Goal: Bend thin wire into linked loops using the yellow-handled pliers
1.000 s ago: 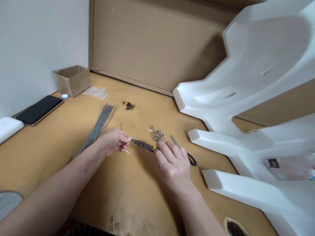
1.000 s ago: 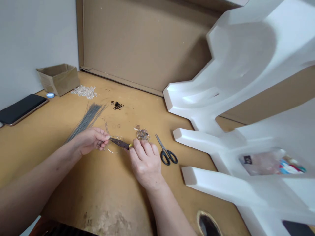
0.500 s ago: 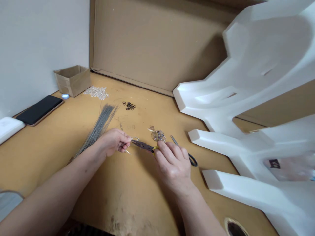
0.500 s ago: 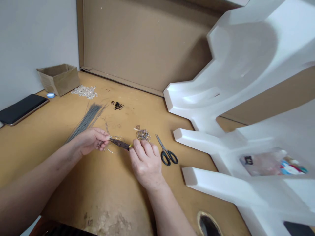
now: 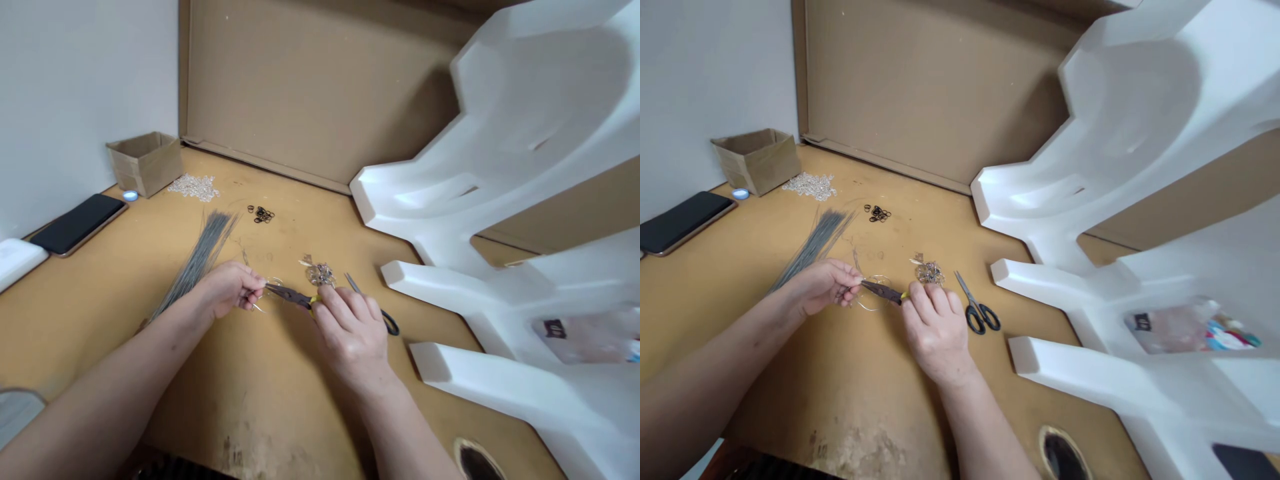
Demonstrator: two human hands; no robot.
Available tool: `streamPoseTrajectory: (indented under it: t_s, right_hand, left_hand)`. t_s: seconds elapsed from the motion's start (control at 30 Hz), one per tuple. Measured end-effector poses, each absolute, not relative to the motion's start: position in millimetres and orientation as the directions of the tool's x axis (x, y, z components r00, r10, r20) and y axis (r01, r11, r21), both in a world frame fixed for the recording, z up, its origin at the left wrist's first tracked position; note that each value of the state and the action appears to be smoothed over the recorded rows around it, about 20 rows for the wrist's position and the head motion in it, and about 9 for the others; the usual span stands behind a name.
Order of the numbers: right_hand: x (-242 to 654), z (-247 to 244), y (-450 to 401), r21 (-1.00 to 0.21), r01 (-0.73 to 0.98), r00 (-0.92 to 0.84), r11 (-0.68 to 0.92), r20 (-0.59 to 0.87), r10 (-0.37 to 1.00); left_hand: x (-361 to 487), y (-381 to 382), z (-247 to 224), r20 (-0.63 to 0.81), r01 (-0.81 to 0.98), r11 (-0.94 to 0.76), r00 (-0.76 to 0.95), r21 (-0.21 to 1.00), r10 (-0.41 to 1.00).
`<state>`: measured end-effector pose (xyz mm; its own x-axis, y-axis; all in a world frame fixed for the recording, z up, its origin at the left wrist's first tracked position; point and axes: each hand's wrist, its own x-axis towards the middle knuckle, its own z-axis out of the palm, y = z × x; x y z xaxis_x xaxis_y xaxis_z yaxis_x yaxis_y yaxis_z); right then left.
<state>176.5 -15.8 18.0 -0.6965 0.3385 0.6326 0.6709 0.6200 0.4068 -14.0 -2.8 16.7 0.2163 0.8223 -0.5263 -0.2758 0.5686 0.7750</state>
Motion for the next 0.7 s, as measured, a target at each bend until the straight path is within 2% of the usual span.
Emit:
streamPoseTrajectory:
  t_s: [0.7]
  right_hand:
    - [173.6,18.4,-18.0,0.396,0.695,-0.689,0.600,0.605,0.399]
  left_hand:
    - [-12.6,-3.4,17.9,-0.518,-0.252,0.551,0.186,0.796,0.835]
